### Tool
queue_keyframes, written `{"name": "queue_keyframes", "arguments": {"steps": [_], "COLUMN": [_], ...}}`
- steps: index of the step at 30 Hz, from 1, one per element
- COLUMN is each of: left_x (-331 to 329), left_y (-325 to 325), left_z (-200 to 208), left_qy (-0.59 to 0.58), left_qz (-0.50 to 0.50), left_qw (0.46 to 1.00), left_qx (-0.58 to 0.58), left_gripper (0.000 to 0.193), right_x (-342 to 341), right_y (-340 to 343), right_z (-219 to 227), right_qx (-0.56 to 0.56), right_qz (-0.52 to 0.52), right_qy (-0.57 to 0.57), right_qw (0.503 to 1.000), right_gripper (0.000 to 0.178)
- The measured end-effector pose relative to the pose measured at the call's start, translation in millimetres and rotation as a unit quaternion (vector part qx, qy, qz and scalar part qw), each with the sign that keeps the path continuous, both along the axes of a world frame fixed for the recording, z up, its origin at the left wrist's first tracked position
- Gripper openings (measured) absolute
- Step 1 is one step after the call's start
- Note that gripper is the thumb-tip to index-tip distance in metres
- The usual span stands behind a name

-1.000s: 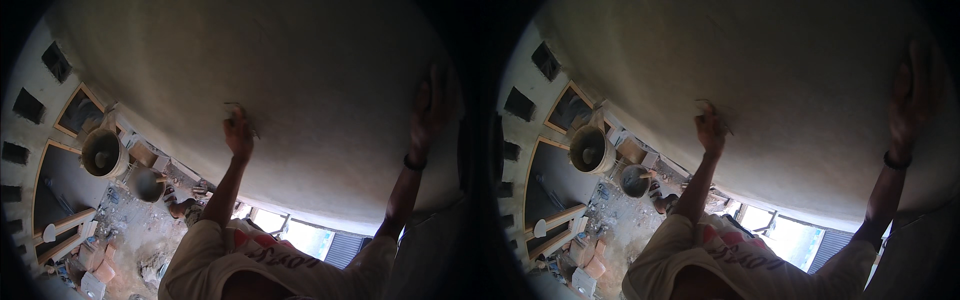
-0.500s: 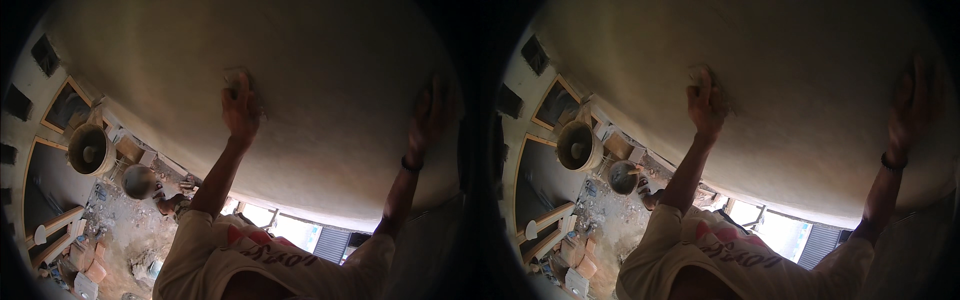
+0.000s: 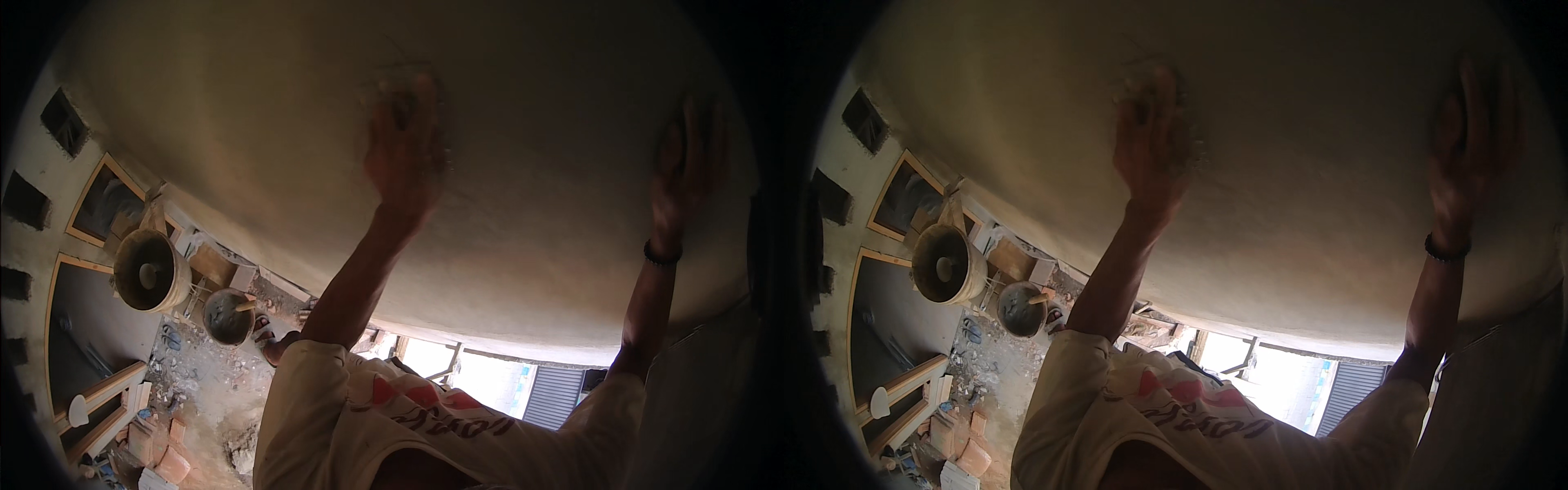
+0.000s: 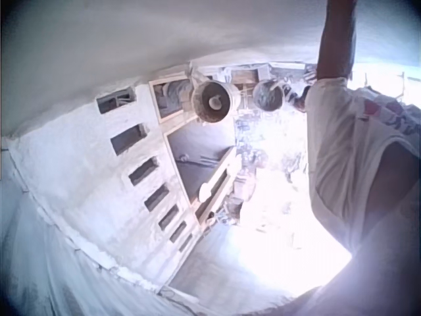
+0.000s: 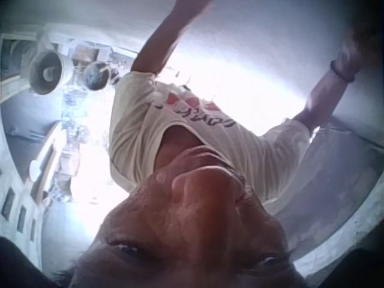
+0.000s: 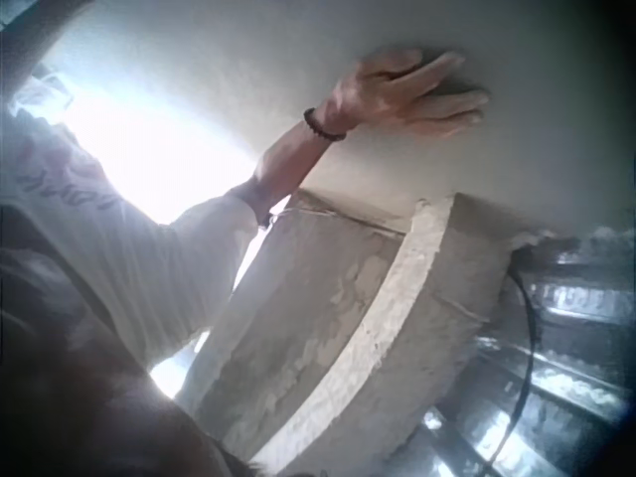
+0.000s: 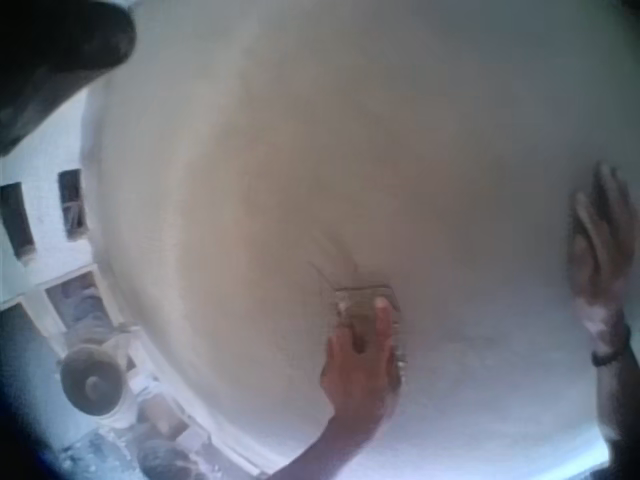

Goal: The person smooths fresh plaster on a vertical wall surface using a wooden float tool, applying circular and sweeping motions to create a even finish.

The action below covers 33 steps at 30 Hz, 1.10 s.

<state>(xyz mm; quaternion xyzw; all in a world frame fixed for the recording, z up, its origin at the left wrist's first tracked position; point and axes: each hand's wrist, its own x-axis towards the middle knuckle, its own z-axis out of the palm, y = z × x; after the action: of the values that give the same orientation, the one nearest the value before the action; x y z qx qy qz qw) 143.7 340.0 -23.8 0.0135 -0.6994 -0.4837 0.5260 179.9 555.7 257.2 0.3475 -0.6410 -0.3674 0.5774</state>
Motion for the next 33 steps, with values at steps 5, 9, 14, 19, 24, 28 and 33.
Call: {"name": "queue_keyframes", "arguments": {"steps": [5, 9, 14, 19, 24, 28, 33], "left_x": [58, 44, 34, 62, 36, 13, 53], "left_y": [96, 67, 74, 120, 51, 42, 91], "left_z": [-18, -70, 57, 1, -50, 60, 66], "left_qy": [-0.024, -0.053, 0.011, -0.004, -0.056, 0.018, 0.040], "left_qz": [-0.109, -0.105, -0.077, -0.106, -0.080, -0.030, -0.106], "left_qw": [0.981, 0.985, 0.994, 0.966, 0.982, 0.994, 0.958], "left_qx": [-0.156, -0.129, -0.072, -0.237, -0.164, -0.100, -0.264], "left_gripper": [0.071, 0.073, 0.070, 0.069, 0.061, 0.063, 0.066], "right_x": [1, 5, 2, 11, 53, 75, 71], "right_y": [0, -6, -9, 2, 78, 128, 142], "right_z": [-1, -4, -6, -4, -15, -34, -40], "right_qx": [-0.006, -0.028, -0.033, -0.046, -0.130, -0.177, -0.199], "right_qz": [0.018, 0.017, 0.027, 0.014, 0.058, -0.012, -0.018], "right_qy": [-0.004, 0.001, -0.021, -0.037, -0.076, 0.027, 0.072], "right_qw": [1.000, 0.999, 0.999, 0.998, 0.987, 0.984, 0.977], "right_gripper": [0.029, 0.028, 0.030, 0.030, 0.035, 0.038, 0.041]}}
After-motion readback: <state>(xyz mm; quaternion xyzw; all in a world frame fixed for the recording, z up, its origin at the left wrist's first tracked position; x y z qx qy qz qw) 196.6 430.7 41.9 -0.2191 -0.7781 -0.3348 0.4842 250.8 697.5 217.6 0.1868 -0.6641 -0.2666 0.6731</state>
